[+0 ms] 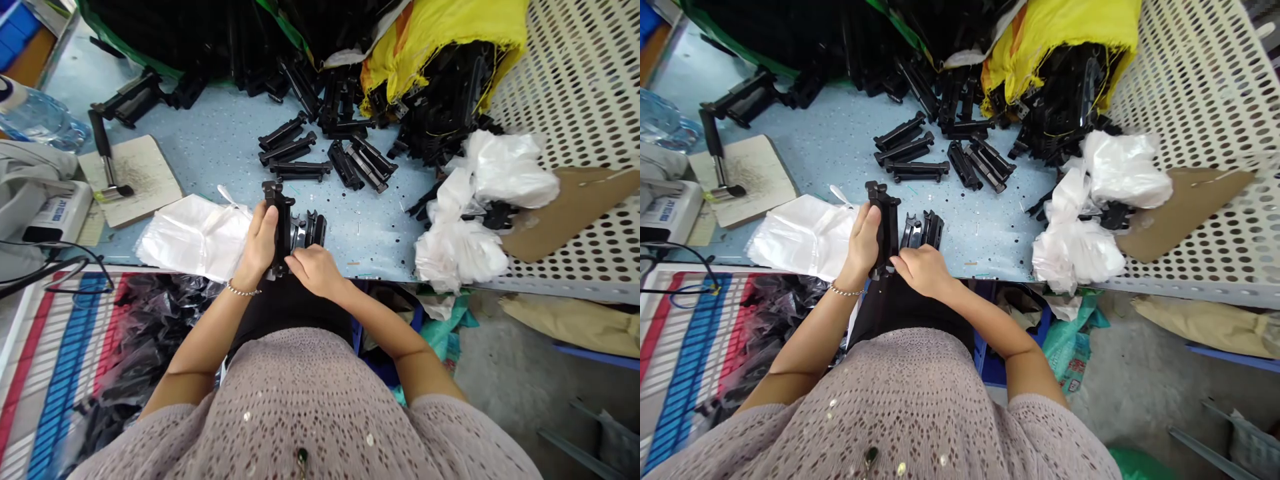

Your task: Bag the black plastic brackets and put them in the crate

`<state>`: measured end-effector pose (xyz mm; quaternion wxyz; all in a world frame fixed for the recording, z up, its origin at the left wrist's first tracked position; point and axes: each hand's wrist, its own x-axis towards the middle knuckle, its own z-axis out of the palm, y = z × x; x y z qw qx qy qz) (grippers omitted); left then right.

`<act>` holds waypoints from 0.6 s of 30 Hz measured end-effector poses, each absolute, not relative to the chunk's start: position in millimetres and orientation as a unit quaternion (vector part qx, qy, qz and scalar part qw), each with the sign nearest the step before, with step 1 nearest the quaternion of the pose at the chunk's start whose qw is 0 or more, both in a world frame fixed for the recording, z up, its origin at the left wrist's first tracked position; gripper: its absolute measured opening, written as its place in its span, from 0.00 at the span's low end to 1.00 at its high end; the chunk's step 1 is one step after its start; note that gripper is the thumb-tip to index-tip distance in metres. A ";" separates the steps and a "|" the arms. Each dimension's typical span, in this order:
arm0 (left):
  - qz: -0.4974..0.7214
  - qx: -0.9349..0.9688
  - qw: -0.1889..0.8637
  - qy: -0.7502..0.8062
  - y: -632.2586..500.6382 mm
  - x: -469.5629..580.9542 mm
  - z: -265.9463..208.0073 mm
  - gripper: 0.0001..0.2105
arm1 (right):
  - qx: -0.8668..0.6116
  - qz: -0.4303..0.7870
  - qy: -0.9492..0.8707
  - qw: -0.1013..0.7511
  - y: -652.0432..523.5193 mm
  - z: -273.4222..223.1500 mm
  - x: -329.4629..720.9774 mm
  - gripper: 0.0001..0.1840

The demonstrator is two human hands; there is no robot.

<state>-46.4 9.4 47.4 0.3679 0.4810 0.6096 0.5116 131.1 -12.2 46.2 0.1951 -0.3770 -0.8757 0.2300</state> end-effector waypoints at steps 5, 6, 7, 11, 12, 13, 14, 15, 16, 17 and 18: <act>0.217 0.590 0.220 0.746 20.5 -56.1 33.6 0.24 | -0.459 0.278 -0.825 0.178 59.1 39.3 128.8 0.18; 0.154 0.597 0.194 0.763 20.7 -53.7 30.5 0.24 | -0.474 0.247 -0.821 0.199 84.0 37.3 127.4 0.16; 0.107 0.604 0.177 0.770 19.7 -49.7 27.7 0.24 | -0.484 0.212 -0.821 0.216 109.2 34.5 125.6 0.16; 0.047 0.630 0.180 0.754 8.8 -30.8 20.1 0.25 | -0.514 0.129 -0.834 0.152 185.6 22.1 118.5 0.24; 0.052 0.632 0.189 0.749 6.9 -29.1 18.7 0.25 | -0.521 0.123 -0.834 0.130 193.5 20.5 118.0 0.23; 0.072 0.633 0.199 0.745 6.3 -29.4 17.3 0.25 | -0.529 0.124 -0.831 0.120 196.0 19.9 118.3 0.22; 0.113 0.631 0.210 0.738 7.2 -31.3 16.1 0.26 | -0.535 0.134 -0.825 0.122 193.1 20.3 119.3 0.21; 0.176 0.626 0.227 0.725 9.6 -34.2 15.2 0.27 | -0.536 0.158 -0.818 0.136 185.3 21.5 120.9 0.19; 0.256 0.613 0.253 0.703 13.1 -37.3 14.9 0.29 | -0.528 0.198 -0.810 0.159 173.2 23.4 123.0 0.19; 0.341 0.591 0.291 0.671 17.2 -39.8 15.6 0.30 | -0.507 0.253 -0.803 0.186 157.8 25.7 125.5 0.18; 0.417 0.561 0.337 0.630 21.2 -41.0 17.4 0.32 | -0.474 0.316 -0.795 0.209 140.1 28.6 128.3 0.19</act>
